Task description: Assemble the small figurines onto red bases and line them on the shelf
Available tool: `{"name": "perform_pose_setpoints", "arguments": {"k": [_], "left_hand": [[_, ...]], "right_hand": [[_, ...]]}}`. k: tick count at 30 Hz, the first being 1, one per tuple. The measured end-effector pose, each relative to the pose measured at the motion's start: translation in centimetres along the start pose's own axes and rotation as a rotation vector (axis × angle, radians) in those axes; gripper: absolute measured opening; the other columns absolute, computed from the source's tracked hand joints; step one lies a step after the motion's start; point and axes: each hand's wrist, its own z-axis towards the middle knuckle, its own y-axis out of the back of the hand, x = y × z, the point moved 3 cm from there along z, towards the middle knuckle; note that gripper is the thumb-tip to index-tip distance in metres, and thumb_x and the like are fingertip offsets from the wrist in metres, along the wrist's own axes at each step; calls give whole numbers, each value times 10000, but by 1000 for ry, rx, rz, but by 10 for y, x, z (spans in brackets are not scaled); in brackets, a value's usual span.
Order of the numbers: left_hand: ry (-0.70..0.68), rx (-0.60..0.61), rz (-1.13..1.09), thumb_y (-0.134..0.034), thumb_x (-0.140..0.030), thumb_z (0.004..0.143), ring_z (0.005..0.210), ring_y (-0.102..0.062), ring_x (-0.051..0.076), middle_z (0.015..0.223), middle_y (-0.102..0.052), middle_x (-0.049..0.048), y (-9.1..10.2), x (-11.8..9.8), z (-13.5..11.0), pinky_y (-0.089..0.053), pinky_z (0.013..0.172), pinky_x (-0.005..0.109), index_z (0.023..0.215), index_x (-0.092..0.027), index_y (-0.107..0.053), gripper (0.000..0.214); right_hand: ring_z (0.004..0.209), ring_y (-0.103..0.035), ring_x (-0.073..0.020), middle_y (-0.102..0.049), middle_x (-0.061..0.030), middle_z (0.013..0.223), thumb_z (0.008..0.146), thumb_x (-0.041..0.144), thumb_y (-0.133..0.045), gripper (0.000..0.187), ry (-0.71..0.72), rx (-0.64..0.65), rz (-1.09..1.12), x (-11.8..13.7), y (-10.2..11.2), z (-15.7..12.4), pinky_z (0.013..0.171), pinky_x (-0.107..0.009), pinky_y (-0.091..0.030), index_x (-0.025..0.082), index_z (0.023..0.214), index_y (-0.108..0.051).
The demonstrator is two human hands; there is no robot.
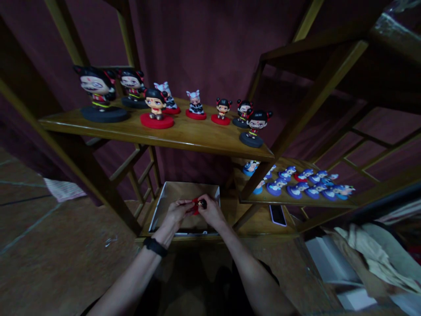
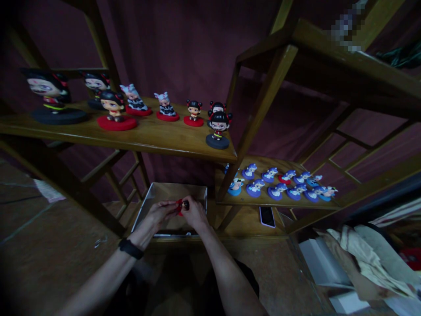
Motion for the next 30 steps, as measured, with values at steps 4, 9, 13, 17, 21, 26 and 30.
{"name": "perform_pose_setpoints", "arguments": {"k": [4,9,13,17,21,26,30], "left_hand": [[7,-9,13,-769,-97,496,540,-639,159,625,-684,66,1,-2,-2,-519,551,256,658,-94,-647,203],[44,12,-1,-771,-97,499,585,-651,181,622,-685,83,1,-7,-7,-536,605,293,646,-90,-655,188],[21,33,8,-767,-107,516,576,-646,165,640,-689,81,1,-8,-8,-534,598,275,673,-91,-662,189],[13,4,-21,-744,-84,540,584,-651,166,639,-687,76,4,-7,-6,-541,600,277,657,-96,-646,153],[91,-6,-78,-704,-32,569,592,-657,175,645,-687,79,6,-6,-3,-552,605,290,662,-97,-623,140],[136,20,-111,-654,6,603,619,-665,181,653,-689,74,8,-2,1,-560,624,289,685,-106,-611,145],[137,83,-107,-658,3,608,628,-669,184,658,-691,74,6,0,1,-562,642,293,679,-110,-606,143]], "right_hand": [[814,-587,-146,-630,16,875,743,168,-489,214,-40,8,40,0,0,0,757,-263,-455,265,920,-561],[799,-579,-141,-624,23,868,719,174,-496,232,-82,1,105,-4,1,1,743,-265,-459,262,921,-568],[765,-570,-135,-616,36,813,696,200,-522,225,-123,-16,170,-11,-1,3,738,-269,-456,255,905,-583],[661,-555,-117,-583,51,732,687,248,-533,222,-257,-27,366,-24,-8,6,644,-251,-473,244,905,-576],[608,-542,-97,-570,47,741,674,277,-555,236,-352,-18,577,-32,-13,9,586,-231,-484,234,905,-569],[665,-550,-99,-575,35,770,654,289,-587,232,-396,-90,690,-31,-8,6,617,-225,-491,227,878,-588],[742,-570,-112,-585,16,848,645,311,-606,256,-383,-86,823,-25,-7,2,671,-245,-502,224,886,-590]]}}
